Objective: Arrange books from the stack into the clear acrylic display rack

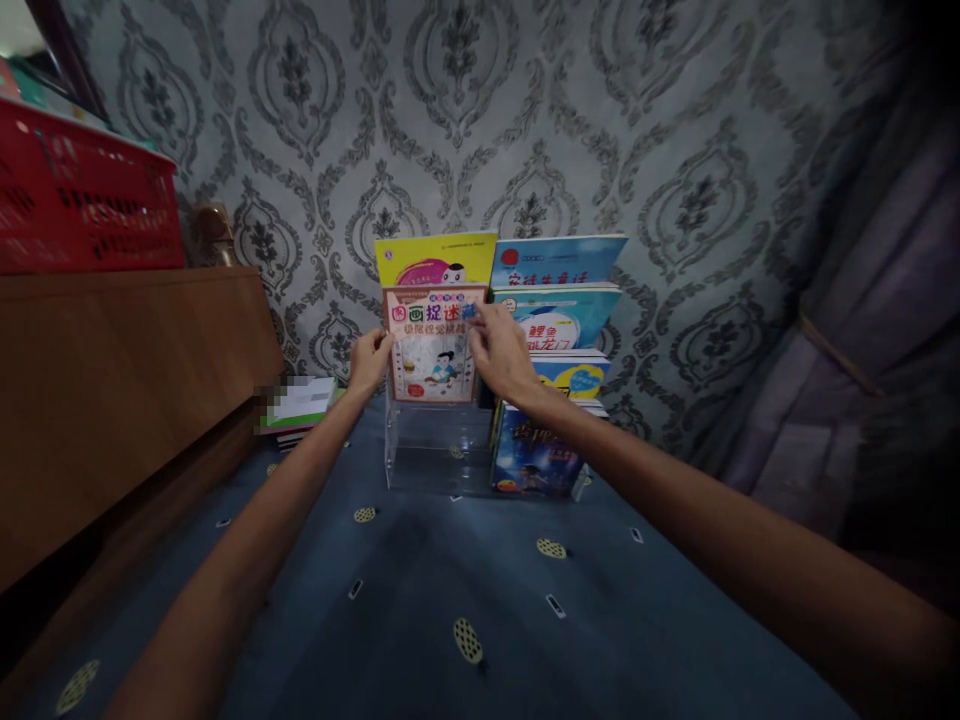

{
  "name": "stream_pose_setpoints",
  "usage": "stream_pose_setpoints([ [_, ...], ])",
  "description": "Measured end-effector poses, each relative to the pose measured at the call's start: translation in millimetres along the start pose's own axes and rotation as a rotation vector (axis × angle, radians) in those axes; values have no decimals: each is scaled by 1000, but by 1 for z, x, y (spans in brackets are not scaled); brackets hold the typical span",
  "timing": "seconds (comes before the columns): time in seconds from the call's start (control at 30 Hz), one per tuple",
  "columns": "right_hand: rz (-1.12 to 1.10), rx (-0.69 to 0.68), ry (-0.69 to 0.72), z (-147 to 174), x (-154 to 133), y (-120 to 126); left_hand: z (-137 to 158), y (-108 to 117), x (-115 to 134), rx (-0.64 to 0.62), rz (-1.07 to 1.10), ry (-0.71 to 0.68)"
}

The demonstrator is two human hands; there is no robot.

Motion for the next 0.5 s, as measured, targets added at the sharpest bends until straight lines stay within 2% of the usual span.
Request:
stream_pose_setpoints([
  [0.13,-35,-102,34,15,-10,-20,8,0,3,40,-72,-21],
  [0.27,-77,-187,-21,40,-3,-45,8,-1,7,50,-121,-28],
  [0.5,-108,-225,-74,61,8,-67,2,0,5,55,-210,-3],
])
Point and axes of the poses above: each hand's wrist, its own z-axis away from the middle knuckle, its own y-axis out of the back of the hand, x = y × z, the point moved 10 cm from there along -z, towards the middle knuckle, and after that the axes turned 14 degrees about y, right-handed, at the moved point
